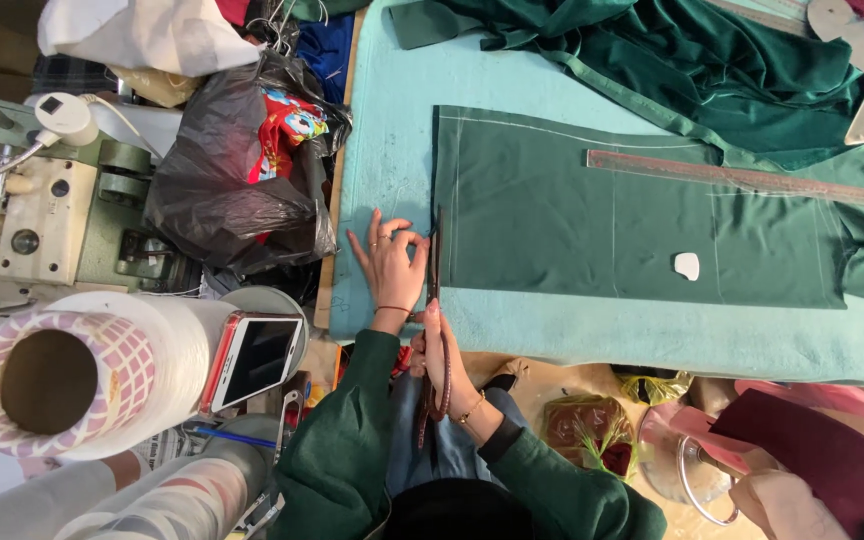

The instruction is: Marking and cutting green velvet fabric using a ruler, chalk, and scissors

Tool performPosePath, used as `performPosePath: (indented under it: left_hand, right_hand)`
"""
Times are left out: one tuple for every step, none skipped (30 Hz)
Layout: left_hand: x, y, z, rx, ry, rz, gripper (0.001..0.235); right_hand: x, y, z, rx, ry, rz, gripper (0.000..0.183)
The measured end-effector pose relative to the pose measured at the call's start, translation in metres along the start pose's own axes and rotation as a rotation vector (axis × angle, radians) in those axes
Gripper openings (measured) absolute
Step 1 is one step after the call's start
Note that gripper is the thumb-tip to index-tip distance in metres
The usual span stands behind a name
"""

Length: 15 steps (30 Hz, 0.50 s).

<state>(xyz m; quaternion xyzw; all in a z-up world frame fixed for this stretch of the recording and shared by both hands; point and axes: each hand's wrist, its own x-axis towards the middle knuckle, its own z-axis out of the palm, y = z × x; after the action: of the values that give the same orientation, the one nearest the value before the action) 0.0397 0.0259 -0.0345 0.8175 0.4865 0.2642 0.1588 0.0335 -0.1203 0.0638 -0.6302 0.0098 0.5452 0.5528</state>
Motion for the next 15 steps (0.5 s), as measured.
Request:
performPosePath:
  left_hand:
    - [0.000,0.000,0.000,0.001,-0.002,-0.001,0.021]
    - [0.000,-0.001,-0.001,-0.012,0.001,0.000,0.023]
    - [0.000,0.000,-0.001,-0.025,0.004,0.001,0.024]
    - [-0.001,0.000,-0.002,-0.025,0.002,0.001,0.024]
    - [-0.001,0.001,-0.002,-0.033,0.009,0.002,0.023]
    - [0.000,0.002,-0.003,-0.040,0.017,0.004,0.022]
    - [0.000,0.001,-0.003,-0.040,0.015,0.005,0.022]
    - [-0.001,0.000,-0.002,-0.044,0.017,0.007,0.021]
    - [-0.001,0.000,-0.002,-0.048,0.018,0.010,0.021]
    - [0.000,0.000,-0.003,-0.048,0.017,0.012,0.021]
    - [0.000,0.001,-0.003,-0.054,0.024,0.011,0.022]
    - [0.000,0.001,-0.004,-0.060,0.031,0.010,0.022]
    - [0.000,0.002,-0.004,-0.060,0.031,0.011,0.022]
    - [0.000,0.002,-0.005,-0.063,0.033,0.011,0.021]
    - [-0.001,0.002,-0.005,-0.066,0.034,0.008,0.020]
  right_hand:
    - [0.004,0.002,0.000,0.000,0.000,0.002,0.070]
    - [0.008,0.003,0.000,0.004,0.003,0.002,0.071]
    - [0.012,0.005,0.000,0.007,0.007,0.001,0.071]
    - [0.011,0.002,0.001,0.008,0.008,0.002,0.071]
    - [0.011,-0.002,0.001,0.012,-0.002,0.000,0.071]
    - [0.011,-0.005,0.001,0.015,-0.012,-0.003,0.070]
    - [0.012,-0.005,0.001,0.017,-0.011,-0.003,0.070]
    - [0.012,-0.005,0.001,0.015,-0.011,-0.003,0.072]
    - [0.013,-0.005,0.001,0.013,-0.010,-0.005,0.074]
    - [0.010,-0.009,0.002,0.015,-0.009,-0.005,0.074]
    - [0.006,-0.012,0.003,0.029,-0.009,0.000,0.071]
    - [0.003,-0.015,0.004,0.044,-0.008,0.005,0.068]
    - [0.007,-0.011,0.002,0.045,-0.008,0.005,0.068]
    - [0.010,-0.008,0.001,0.054,-0.011,0.004,0.066]
    - [0.013,-0.004,-0.001,0.063,-0.014,0.004,0.064]
